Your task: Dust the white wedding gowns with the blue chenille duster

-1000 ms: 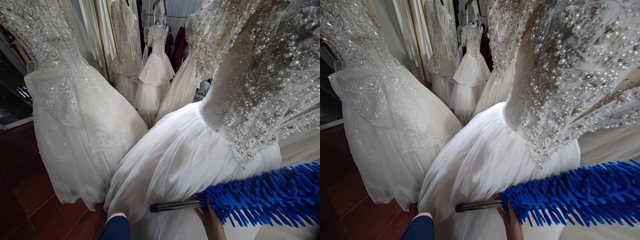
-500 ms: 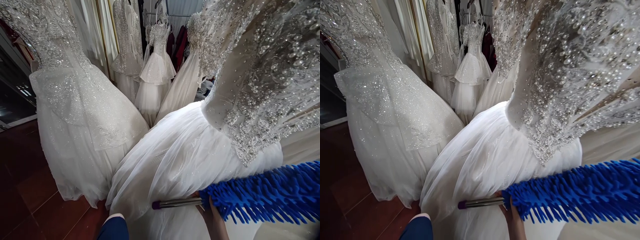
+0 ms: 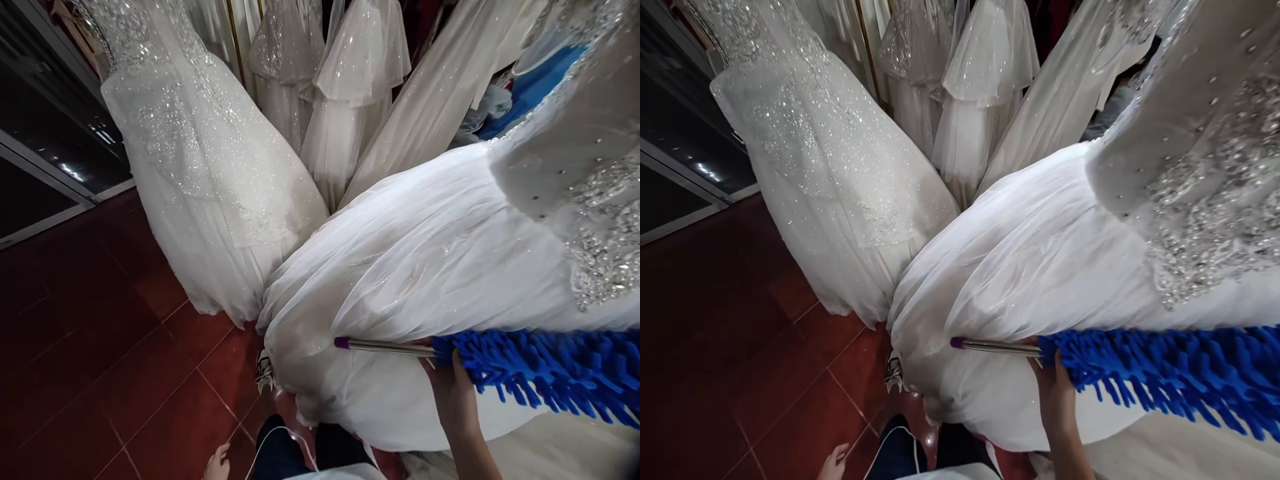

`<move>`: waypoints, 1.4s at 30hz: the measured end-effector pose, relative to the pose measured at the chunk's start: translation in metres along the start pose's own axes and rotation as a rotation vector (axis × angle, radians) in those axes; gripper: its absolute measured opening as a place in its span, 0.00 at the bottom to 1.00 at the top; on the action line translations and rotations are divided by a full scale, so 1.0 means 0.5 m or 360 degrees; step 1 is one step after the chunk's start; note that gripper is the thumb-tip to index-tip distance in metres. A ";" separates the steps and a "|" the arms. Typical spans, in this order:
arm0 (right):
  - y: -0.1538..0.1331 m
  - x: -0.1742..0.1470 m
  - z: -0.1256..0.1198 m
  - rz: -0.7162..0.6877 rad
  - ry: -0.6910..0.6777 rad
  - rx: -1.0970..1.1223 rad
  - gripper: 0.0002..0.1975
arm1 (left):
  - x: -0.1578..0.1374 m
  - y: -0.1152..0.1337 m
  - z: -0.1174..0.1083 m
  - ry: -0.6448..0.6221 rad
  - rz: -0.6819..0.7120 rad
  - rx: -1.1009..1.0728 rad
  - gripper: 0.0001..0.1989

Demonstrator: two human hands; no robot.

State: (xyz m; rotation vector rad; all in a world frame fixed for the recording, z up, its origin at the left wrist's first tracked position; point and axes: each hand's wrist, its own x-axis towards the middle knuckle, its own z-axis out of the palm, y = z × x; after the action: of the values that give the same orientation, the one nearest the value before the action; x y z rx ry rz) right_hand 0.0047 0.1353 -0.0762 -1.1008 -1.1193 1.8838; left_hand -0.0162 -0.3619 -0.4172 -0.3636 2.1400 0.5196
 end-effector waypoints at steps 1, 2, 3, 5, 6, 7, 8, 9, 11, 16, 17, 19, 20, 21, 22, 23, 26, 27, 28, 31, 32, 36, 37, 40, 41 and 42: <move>0.001 -0.002 0.004 -0.0015 0.0021 0.0015 0.15 | -0.002 -0.002 -0.006 -0.0026 -0.0005 -0.0010 0.21; 0.002 -0.004 0.009 -0.0028 0.0047 0.0030 0.14 | -0.004 -0.002 -0.014 -0.0034 -0.0004 -0.0016 0.21; 0.002 -0.007 0.014 -0.0042 0.0079 0.0043 0.13 | -0.006 0.000 -0.026 -0.0031 0.0001 -0.0021 0.22; 0.001 -0.018 0.023 -0.0069 0.0140 0.0053 0.12 | -0.009 0.009 -0.060 -0.0008 0.0030 -0.0038 0.22; 0.002 -0.025 0.028 -0.0075 0.0162 0.0044 0.12 | -0.010 0.016 -0.082 0.0007 0.0053 -0.0050 0.21; 0.004 -0.034 0.033 -0.0077 0.0176 0.0028 0.12 | -0.009 0.024 -0.107 0.0024 0.0076 -0.0061 0.21; 0.007 -0.045 0.037 -0.0076 0.0188 0.0011 0.13 | -0.008 0.035 -0.136 0.0041 0.0101 -0.0074 0.21; 0.012 -0.057 0.042 -0.0075 0.0206 0.0002 0.14 | -0.005 0.048 -0.168 0.0061 0.0130 -0.0087 0.21; 0.026 -0.084 0.049 -0.0069 0.0279 0.0017 0.14 | 0.004 0.084 -0.239 0.0100 0.0209 -0.0122 0.22; 0.057 -0.170 0.037 -0.0096 0.0542 0.0163 0.10 | 0.016 0.247 -0.406 0.0103 0.0568 -0.0239 0.23; 0.061 -0.190 0.031 -0.0118 0.0578 0.0187 0.10 | 0.007 0.292 -0.427 0.0076 0.0666 -0.0271 0.23; 0.068 -0.231 0.020 -0.0161 0.0621 0.0235 0.10 | -0.034 0.392 -0.450 -0.0028 0.0890 -0.0338 0.23; 0.072 -0.250 0.019 -0.0173 0.0630 0.0257 0.11 | -0.067 0.444 -0.452 -0.0118 0.1013 -0.0368 0.22; 0.074 -0.266 0.021 -0.0178 0.0636 0.0276 0.11 | -0.107 0.496 -0.449 -0.0233 0.1142 -0.0385 0.22; 0.076 -0.279 0.028 -0.0179 0.0644 0.0293 0.11 | -0.153 0.547 -0.442 -0.0384 0.1265 -0.0383 0.21; 0.077 -0.287 0.038 -0.0180 0.0651 0.0305 0.12 | -0.203 0.594 -0.430 -0.0552 0.1381 -0.0366 0.20; 0.068 -0.279 0.085 -0.0155 0.0581 0.0327 0.15 | -0.343 0.709 -0.381 -0.1386 0.1597 -0.0153 0.23; 0.060 -0.268 0.102 -0.0155 0.0522 0.0335 0.15 | -0.379 0.736 -0.362 -0.1563 0.1655 -0.0027 0.25; 0.049 -0.255 0.118 -0.0157 0.0446 0.0350 0.16 | -0.407 0.758 -0.344 -0.1622 0.1723 0.0095 0.29; 0.010 -0.214 0.152 -0.0182 0.0252 0.0459 0.14 | -0.443 0.793 -0.304 -0.1314 0.1920 0.0380 0.32; -0.003 -0.202 0.159 -0.0182 0.0202 0.0497 0.13 | -0.443 0.797 -0.298 -0.1183 0.1942 0.0425 0.27; -0.037 -0.171 0.166 -0.0082 0.0028 0.0485 0.13 | -0.426 0.789 -0.312 -0.0766 0.1893 0.0482 0.21; -0.040 -0.167 0.166 -0.0032 -0.0017 0.0446 0.14 | -0.423 0.786 -0.319 -0.0694 0.1881 0.0475 0.23; -0.049 -0.161 0.168 0.0075 -0.0101 0.0330 0.17 | -0.418 0.784 -0.331 -0.0621 0.1881 0.0432 0.23; -0.053 -0.160 0.170 0.0079 -0.0117 0.0302 0.18 | -0.417 0.787 -0.333 -0.0618 0.1884 0.0423 0.23; -0.057 -0.159 0.174 0.0062 -0.0127 0.0284 0.18 | -0.416 0.791 -0.335 -0.0617 0.1893 0.0413 0.23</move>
State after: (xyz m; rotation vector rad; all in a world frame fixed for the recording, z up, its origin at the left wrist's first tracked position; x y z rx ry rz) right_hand -0.0372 0.0497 -0.0008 -0.9614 -0.9577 2.0306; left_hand -0.1861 -0.0856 -0.0671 1.1370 1.8095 0.8408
